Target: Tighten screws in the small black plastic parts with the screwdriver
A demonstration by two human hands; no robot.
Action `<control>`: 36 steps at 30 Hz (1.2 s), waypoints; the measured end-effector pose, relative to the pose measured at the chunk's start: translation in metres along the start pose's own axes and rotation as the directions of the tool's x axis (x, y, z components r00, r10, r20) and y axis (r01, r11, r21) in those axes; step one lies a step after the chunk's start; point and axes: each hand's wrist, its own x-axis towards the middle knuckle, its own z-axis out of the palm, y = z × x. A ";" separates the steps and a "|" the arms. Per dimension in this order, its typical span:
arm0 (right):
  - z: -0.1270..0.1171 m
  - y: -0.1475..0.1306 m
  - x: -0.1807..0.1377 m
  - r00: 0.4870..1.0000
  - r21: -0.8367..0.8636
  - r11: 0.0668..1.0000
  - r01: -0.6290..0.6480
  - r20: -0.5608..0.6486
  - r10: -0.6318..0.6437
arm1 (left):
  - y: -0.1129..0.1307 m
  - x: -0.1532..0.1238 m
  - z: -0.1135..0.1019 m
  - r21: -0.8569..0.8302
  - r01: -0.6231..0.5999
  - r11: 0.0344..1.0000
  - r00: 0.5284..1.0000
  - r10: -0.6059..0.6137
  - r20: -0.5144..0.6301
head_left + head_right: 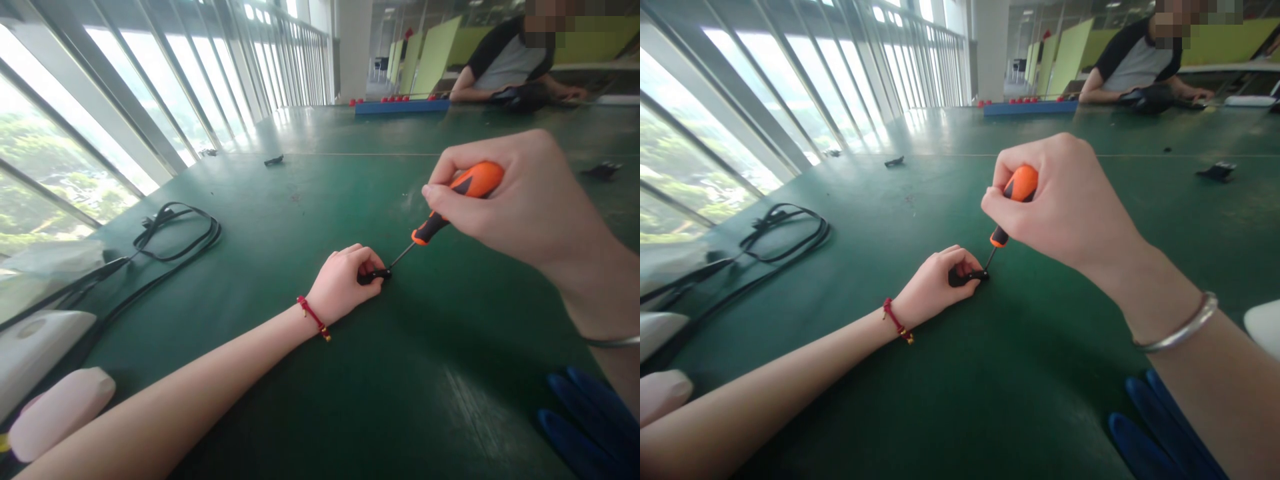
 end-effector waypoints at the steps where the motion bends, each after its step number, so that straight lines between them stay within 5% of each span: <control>1: 0.000 0.000 0.000 1.000 -0.002 1.000 0.002 -0.003 -0.002 | 0.000 0.000 0.000 0.000 0.002 1.000 1.000 -0.002 -0.002; 15: 0.002 -0.002 0.000 0.993 0.113 0.994 0.007 0.113 -0.020 | 0.001 -0.001 0.000 0.003 -0.012 1.000 1.000 0.012 0.003; 24: 0.003 -0.003 -0.004 0.996 0.048 0.997 0.056 -0.071 -0.053 | 0.000 -0.001 0.000 -0.001 -0.017 1.000 1.000 0.017 0.007; 36: 0.009 0.001 -0.001 0.999 0.060 0.998 0.028 -0.031 -0.026 | 0.000 -0.001 0.000 -0.005 -0.020 1.000 1.000 0.020 0.007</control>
